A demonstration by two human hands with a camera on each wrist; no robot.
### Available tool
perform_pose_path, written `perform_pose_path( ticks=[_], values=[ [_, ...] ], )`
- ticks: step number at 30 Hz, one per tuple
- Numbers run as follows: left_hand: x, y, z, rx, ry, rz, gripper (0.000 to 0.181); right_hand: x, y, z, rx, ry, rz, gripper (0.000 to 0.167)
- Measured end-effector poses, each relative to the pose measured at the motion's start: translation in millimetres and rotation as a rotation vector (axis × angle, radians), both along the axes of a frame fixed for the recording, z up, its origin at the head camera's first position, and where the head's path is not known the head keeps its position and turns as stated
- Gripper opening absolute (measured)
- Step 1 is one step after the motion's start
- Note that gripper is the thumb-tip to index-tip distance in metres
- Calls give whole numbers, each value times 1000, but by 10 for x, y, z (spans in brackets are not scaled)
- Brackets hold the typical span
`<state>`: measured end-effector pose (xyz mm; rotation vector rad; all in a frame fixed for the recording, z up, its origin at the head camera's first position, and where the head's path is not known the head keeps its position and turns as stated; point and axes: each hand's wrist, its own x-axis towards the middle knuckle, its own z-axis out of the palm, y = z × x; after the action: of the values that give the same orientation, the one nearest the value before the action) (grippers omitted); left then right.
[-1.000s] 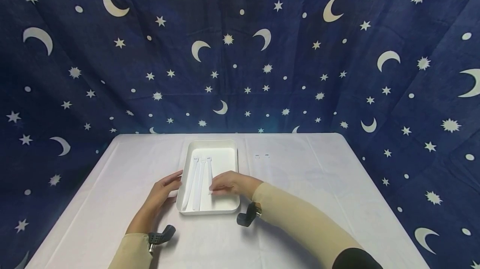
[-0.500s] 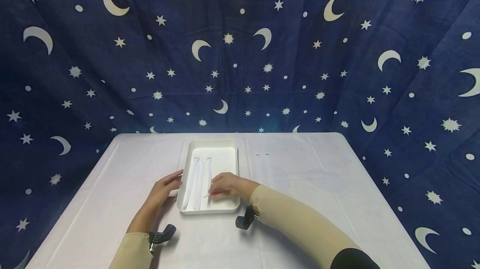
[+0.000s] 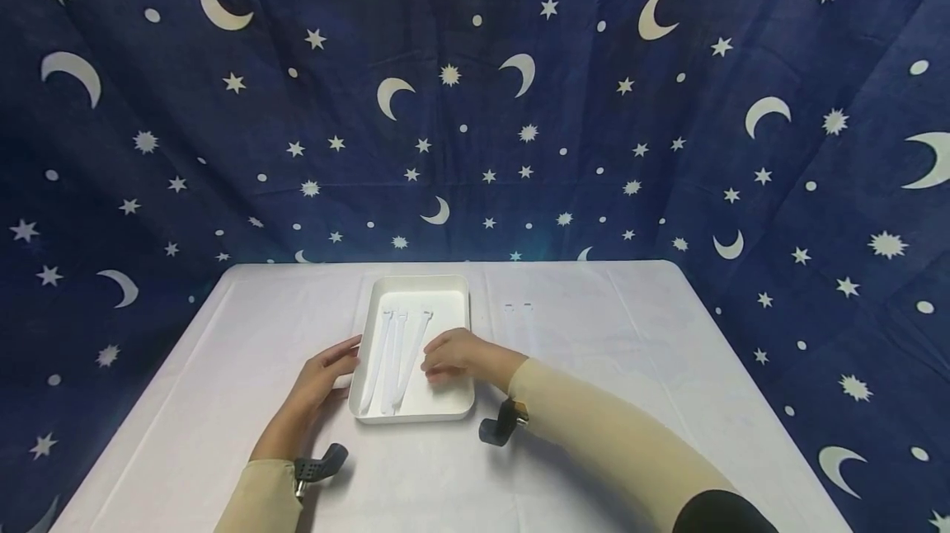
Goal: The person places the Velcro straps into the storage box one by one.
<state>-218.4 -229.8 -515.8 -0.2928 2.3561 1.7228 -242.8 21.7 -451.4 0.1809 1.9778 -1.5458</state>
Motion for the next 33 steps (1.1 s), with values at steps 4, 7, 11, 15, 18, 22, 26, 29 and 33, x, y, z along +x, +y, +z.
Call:
perform_pose_path(
  ticks=[4, 7, 11, 15, 18, 22, 26, 29, 33],
  values=[
    [3, 2, -7, 10, 2, -8, 59, -56, 254, 194, 43, 54, -13, 39],
    [0, 7, -2, 15, -4, -10, 58, -97, 546, 336, 99, 82, -42, 41],
    [-9, 7, 15, 4, -13, -7, 58, -129, 982, 438, 135, 104, -93, 44],
    [-9, -1, 17, 6, -17, -3, 58, -133, 1334, 371, 178, 105, -135, 44],
    [-4, -5, 7, 7, -16, 1, 59, -95, 1503, 248, 224, 92, -162, 42],
    [-13, -14, 7, 0, -10, 2, 58, -11, 1616, 89, 235, 75, -184, 42],
    [-18, -13, 3, -13, -10, -4, 59, 56, 1629, -42, 251, 62, -196, 42],
    [-20, -8, -2, -14, -16, -1, 58, 102, 1613, -124, 286, 80, -197, 41],
    [-23, -14, -4, -15, -24, 4, 59, 173, 1581, -204, 329, 151, -188, 42]
  ],
)
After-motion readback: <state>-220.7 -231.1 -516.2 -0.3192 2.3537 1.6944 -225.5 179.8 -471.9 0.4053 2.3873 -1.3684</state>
